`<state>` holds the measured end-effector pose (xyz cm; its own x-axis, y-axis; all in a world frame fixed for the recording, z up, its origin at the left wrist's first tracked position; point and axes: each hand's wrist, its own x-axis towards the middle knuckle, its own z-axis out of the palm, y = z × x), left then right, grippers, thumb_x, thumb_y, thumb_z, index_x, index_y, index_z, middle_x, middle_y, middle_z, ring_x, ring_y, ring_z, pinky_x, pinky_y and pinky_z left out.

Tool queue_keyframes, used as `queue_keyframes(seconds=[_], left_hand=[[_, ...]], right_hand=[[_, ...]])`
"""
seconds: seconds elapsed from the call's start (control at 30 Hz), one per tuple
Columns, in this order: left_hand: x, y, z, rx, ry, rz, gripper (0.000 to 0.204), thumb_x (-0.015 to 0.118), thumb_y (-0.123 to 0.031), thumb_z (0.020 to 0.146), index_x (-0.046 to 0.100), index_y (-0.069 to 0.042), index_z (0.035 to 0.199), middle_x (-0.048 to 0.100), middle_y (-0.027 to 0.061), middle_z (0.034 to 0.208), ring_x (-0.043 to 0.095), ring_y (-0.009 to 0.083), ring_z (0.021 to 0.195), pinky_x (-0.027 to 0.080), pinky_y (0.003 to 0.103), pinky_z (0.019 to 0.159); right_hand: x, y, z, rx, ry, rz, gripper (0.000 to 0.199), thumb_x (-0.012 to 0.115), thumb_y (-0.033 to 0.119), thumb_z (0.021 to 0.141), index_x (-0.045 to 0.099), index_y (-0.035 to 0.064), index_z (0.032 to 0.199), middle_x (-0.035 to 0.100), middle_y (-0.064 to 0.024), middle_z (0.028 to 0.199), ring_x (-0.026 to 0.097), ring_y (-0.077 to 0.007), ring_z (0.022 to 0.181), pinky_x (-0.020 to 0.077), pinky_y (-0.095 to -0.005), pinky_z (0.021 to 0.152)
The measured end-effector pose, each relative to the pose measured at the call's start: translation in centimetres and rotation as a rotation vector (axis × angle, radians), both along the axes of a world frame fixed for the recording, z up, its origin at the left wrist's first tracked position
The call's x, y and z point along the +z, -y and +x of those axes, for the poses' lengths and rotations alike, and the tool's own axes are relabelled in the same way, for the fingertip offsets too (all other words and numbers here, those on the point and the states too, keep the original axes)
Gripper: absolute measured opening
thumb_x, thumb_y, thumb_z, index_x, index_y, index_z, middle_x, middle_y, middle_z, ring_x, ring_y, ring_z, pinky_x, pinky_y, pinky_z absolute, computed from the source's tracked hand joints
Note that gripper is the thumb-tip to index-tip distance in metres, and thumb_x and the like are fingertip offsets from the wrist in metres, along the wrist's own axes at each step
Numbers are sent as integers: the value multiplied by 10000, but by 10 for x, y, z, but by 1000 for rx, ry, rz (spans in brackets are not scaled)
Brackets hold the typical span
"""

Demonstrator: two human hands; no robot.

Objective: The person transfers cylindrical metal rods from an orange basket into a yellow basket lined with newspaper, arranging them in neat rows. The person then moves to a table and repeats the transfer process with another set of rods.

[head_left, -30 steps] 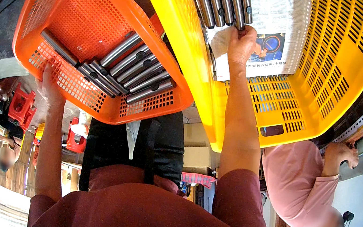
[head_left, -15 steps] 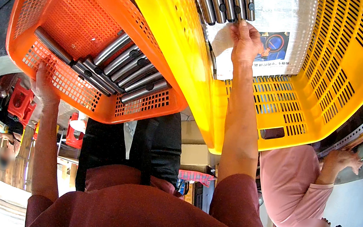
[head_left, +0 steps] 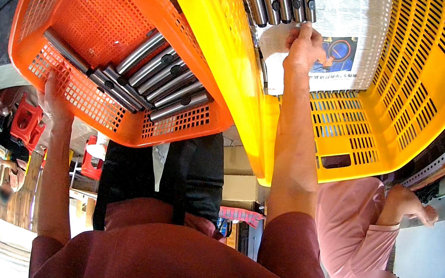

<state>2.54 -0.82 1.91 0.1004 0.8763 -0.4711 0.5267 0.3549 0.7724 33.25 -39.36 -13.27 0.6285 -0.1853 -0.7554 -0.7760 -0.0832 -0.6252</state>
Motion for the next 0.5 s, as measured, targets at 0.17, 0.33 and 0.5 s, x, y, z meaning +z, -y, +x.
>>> queue_keyframes(seconds=[0.17,0.33,0.5], left_hand=[[3,1,6,-29,14,-34,331,562,-164,917,541,-15,1211,622,94,1104,613,196,964,494,336,853],[2,0,2,-34,-23,-20,401,555,-162,918,488,-8,1281,590,141,1187,603,255,1037,496,380,905],[6,5,14,-19,-6,-10,307,551,-143,911,550,1,1182,631,110,1069,630,203,914,514,321,806]], right_hand=[[-4,-6,3,85,247,-43,359,614,126,906,373,-1,1139,570,-78,781,555,-134,563,428,-272,490],[-6,-11,7,78,208,-43,397,634,105,890,368,-6,1163,572,-85,816,586,-137,601,460,-277,531],[1,-7,7,168,173,-36,544,665,90,862,313,-41,1255,576,-98,851,601,-151,632,466,-286,532]])
